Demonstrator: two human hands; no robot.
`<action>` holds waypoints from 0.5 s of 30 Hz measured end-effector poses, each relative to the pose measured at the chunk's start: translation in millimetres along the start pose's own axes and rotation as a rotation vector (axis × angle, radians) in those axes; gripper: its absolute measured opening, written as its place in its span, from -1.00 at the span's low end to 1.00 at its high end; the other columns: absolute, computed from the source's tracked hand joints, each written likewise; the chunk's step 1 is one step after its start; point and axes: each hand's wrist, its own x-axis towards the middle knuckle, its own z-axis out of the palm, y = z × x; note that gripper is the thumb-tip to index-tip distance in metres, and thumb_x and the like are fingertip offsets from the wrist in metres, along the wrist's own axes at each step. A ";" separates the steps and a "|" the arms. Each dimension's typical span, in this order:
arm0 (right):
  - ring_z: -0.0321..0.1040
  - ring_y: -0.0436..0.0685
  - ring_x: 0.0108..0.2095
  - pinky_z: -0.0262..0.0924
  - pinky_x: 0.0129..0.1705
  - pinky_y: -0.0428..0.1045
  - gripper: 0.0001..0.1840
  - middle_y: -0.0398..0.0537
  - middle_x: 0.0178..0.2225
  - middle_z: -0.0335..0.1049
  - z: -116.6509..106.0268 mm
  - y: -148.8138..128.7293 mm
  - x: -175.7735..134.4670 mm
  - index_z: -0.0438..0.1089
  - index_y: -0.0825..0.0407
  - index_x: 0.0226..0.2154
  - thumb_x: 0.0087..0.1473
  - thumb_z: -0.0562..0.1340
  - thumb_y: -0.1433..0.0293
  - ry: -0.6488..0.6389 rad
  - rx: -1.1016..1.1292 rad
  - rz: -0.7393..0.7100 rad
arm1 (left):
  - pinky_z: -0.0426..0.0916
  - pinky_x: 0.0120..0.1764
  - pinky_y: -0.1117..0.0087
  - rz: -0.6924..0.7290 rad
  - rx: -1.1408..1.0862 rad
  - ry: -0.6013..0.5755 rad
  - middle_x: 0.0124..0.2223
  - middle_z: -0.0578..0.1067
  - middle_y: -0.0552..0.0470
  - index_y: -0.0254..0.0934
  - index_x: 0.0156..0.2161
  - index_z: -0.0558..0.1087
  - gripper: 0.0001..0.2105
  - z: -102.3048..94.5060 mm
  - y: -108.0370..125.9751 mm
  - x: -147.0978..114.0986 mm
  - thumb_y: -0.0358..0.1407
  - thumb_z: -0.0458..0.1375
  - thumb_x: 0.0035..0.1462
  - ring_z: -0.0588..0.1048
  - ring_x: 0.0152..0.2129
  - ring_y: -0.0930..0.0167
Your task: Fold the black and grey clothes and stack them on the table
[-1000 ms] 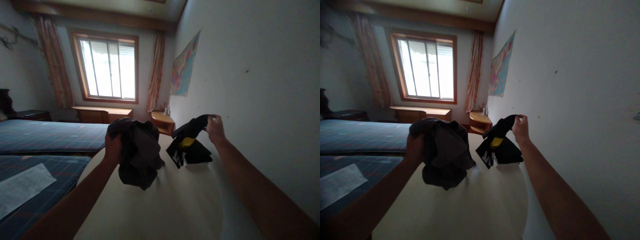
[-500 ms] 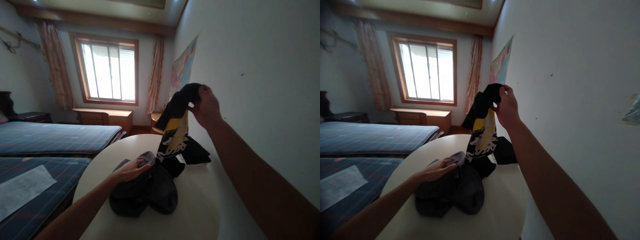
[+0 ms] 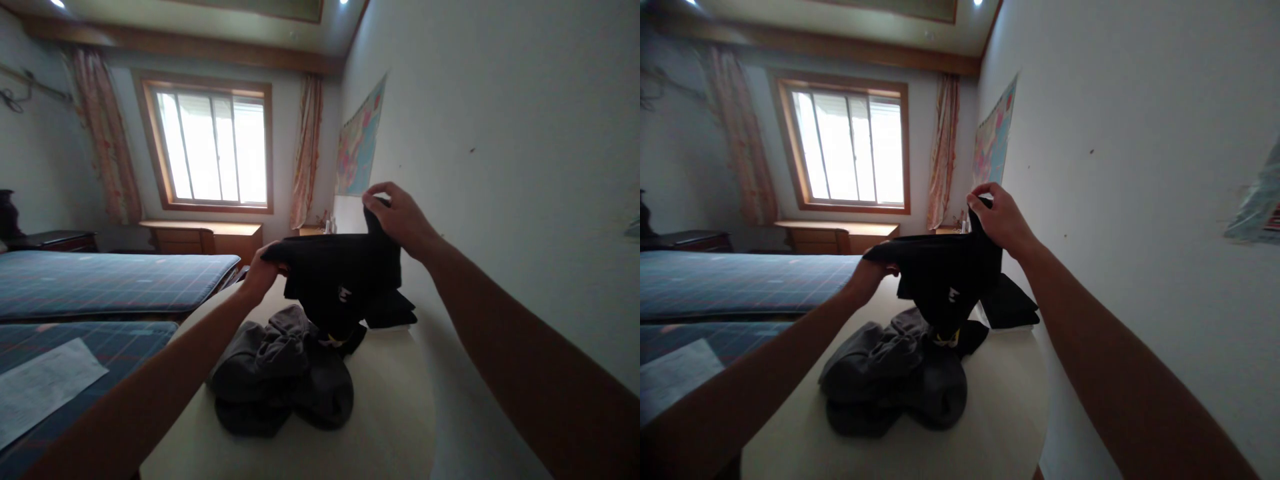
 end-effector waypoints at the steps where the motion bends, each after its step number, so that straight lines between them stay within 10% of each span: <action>1: 0.30 0.04 -0.44 0.28 -0.34 0.01 -0.53 -0.16 -0.43 0.34 -6.8 2.5 -2.2 0.33 0.01 -0.13 0.06 0.30 0.02 -0.022 -0.070 -0.005 | 0.35 -0.53 0.51 0.039 -0.003 0.046 -0.50 0.49 0.13 -0.27 -0.38 0.46 -0.83 -4.4 7.7 6.1 -0.29 0.19 -0.17 0.47 -0.55 0.43; 8: 0.42 0.25 -0.15 0.30 -0.11 0.09 0.05 0.05 -0.07 0.44 -1.3 6.7 -28.8 0.09 -0.04 0.25 -0.25 0.48 0.13 -0.466 -0.484 -0.126 | 0.40 -0.37 0.46 0.335 0.058 0.180 -0.42 0.51 0.12 -0.26 -0.36 0.46 -0.89 0.3 55.7 33.6 -0.32 0.21 -0.07 0.48 -0.41 0.41; 15: 0.48 0.30 -0.21 0.31 -0.21 0.09 -0.73 0.15 -0.26 0.52 7.1 53.3 -37.6 0.48 0.03 -0.24 0.02 0.27 0.22 -0.540 -0.853 0.304 | 0.41 -0.21 0.44 0.473 0.062 0.260 -0.22 0.55 0.04 -0.21 -0.17 0.46 -0.84 -8.2 60.0 43.5 -0.28 0.17 0.12 0.49 -0.24 0.40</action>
